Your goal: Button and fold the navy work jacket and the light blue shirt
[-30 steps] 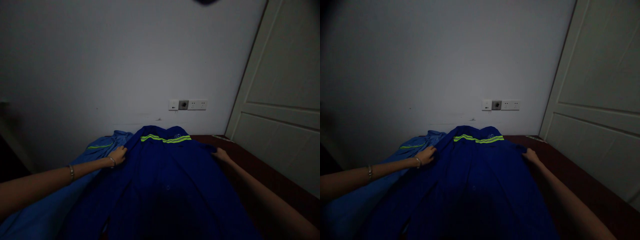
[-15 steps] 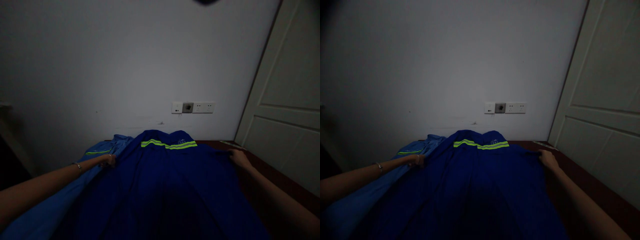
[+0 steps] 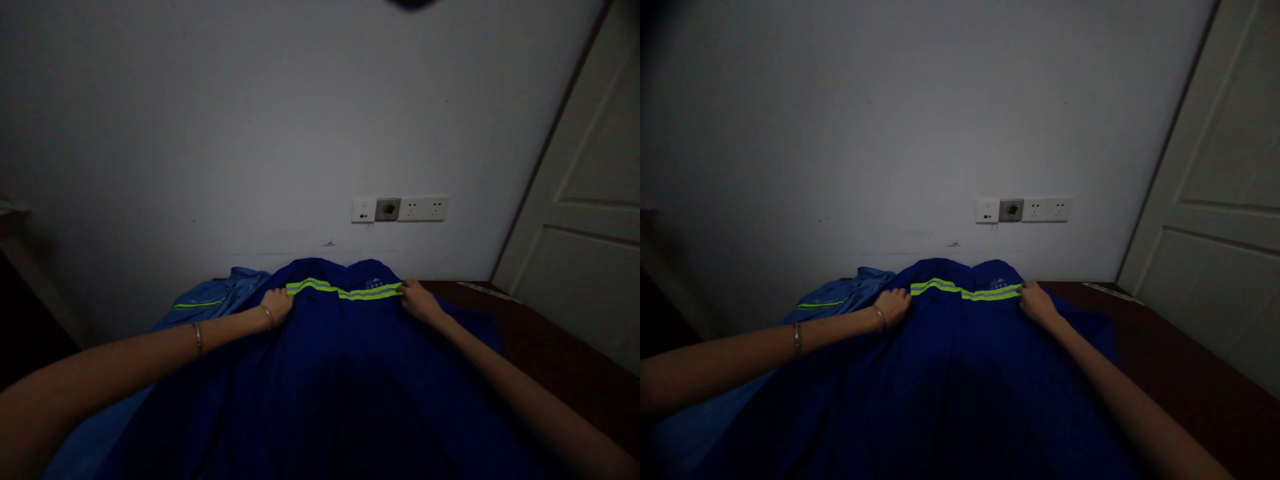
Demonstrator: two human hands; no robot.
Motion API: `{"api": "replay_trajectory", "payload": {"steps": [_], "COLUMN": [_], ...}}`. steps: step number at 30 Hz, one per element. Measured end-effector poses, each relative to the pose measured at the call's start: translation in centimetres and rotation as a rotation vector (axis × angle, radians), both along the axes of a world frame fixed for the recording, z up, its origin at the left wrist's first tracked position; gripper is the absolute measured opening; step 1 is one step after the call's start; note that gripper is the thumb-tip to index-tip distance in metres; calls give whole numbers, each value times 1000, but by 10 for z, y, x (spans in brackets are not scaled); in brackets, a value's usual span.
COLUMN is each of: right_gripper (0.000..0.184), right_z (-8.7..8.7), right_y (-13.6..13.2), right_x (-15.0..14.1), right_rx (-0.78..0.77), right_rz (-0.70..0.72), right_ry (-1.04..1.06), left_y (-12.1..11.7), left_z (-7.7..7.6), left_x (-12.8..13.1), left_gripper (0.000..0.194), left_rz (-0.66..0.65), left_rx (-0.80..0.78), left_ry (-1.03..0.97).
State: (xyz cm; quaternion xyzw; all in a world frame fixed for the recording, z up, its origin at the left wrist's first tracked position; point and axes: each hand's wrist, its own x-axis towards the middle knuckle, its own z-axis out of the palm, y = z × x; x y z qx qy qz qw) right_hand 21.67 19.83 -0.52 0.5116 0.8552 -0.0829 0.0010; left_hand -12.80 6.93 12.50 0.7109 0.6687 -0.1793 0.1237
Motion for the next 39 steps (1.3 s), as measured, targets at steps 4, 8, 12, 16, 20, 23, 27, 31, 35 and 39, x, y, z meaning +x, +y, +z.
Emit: {"api": "replay_trajectory", "payload": {"steps": [4, 8, 12, 16, 20, 23, 27, 31, 35, 39], "right_gripper": [41, 53, 53, 52, 51, 50, 49, 44, 34, 36], "right_z": [-18, -49, -69, -75, -78, -78, -73, -60, -44, -44], "right_y": [-18, -24, -16, -6, 0, 3, 7, 18, 43, 76], "right_x": [-89, -139, -154, -157, -162, -164, -166, -158, -133, -97], "right_rx": [-194, -325, -361, -363, -360, -349, -334, -368, -359, -85], "right_rz": [241, 255, 162, 119, 101, 92, 85, 142, 73, -244], "right_ry": [247, 265, 158, 102, 87, 84, 100, 140, 196, 249], "left_y": [-51, -101, -120, -124, -126, -126, -128, -126, -81, 24], "left_z": [-21, -26, -24, -21, -24, -27, -22, -16, -24, -47], "left_x": [67, 79, 56, 39, 34, 32, 28, 30, 33, 18], "left_gripper": [52, 73, 72, 66, 68, 71, 71, 62, 28, 21], "left_rz": [-471, -592, -597, -636, -652, -659, -677, -708, -585, -364], "left_rx": [-114, -318, -389, -381, -375, -379, -410, -390, -300, 53], "left_ry": [-240, -451, -559, -606, -628, -630, -623, -653, -676, -348]}}
